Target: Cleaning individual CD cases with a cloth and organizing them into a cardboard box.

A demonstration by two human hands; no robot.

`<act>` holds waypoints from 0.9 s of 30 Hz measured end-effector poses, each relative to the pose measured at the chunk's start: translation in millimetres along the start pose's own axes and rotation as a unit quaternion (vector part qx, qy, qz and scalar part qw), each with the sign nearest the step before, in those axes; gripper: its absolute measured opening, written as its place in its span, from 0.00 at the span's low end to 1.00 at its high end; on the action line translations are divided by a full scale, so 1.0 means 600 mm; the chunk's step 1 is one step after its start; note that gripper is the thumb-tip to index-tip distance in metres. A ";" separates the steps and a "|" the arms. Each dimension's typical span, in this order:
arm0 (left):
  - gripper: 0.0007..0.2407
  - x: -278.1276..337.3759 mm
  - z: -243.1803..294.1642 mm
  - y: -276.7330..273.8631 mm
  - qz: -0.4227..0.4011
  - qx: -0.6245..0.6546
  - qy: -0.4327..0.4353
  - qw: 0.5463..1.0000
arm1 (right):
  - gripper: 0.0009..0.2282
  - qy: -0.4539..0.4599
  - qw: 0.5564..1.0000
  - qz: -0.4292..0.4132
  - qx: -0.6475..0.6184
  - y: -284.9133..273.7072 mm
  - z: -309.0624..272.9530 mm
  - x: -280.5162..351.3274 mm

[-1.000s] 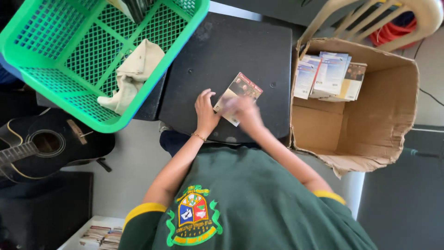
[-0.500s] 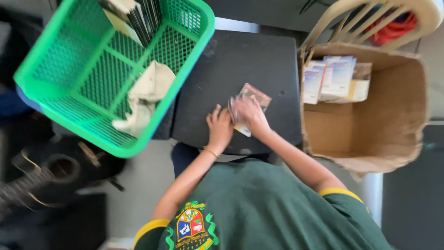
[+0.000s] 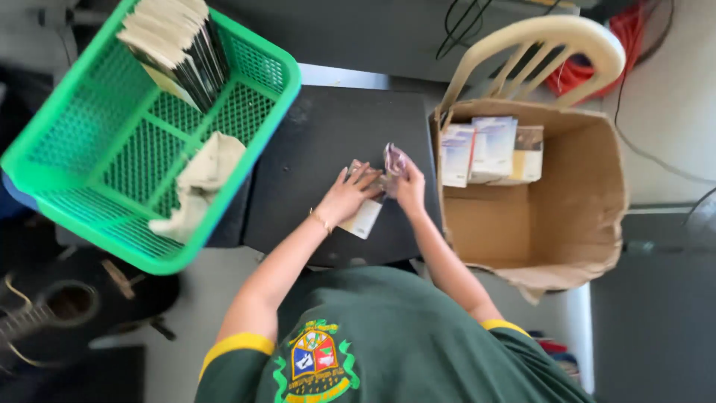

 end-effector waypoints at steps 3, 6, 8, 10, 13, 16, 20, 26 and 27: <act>0.21 -0.031 -0.018 0.115 -0.093 0.052 -0.081 0.991 | 0.18 0.087 0.996 -0.032 -0.002 -0.050 0.060 0.014; 0.25 -0.038 -0.014 0.088 0.043 -0.124 -0.208 0.969 | 0.19 0.120 0.990 -0.059 0.043 -0.098 0.079 0.019; 0.28 -0.009 -0.041 0.135 0.068 -0.122 -0.264 0.954 | 0.20 0.128 0.988 -0.067 0.063 -0.117 0.096 0.007; 0.33 0.021 -0.055 0.135 0.088 -0.121 -0.318 0.936 | 0.21 0.139 0.984 -0.076 0.080 -0.120 0.108 -0.002; 0.22 0.045 -0.063 0.072 0.044 -0.085 -0.297 0.950 | 0.23 0.100 0.983 -0.075 0.134 -0.091 0.087 -0.008; 0.29 0.056 -0.081 0.035 0.019 -0.028 -0.309 0.950 | 0.27 0.055 0.989 -0.058 0.124 -0.050 0.024 0.008; 0.28 0.073 -0.111 0.071 -0.010 0.034 -0.323 0.946 | 0.21 -0.281 0.950 -0.039 0.130 0.068 -0.102 0.077; 0.18 0.079 -0.135 0.083 -0.031 0.130 -0.340 0.931 | 0.21 -0.177 0.951 -0.253 0.004 0.134 -0.043 -0.003; 0.17 0.073 -0.133 0.068 -0.032 0.158 -0.336 0.928 | 0.14 -0.029 0.924 -0.245 -0.293 0.118 -0.064 -0.048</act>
Point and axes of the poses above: each hand's wrist, its own x-axis away from the middle knuckle, its own y-axis out of the palm, z = x × y, the point moved 5 cm from there along -x, towards the middle knuckle, and after that the axes turned 2 degrees about z, right-handed, at the moved point
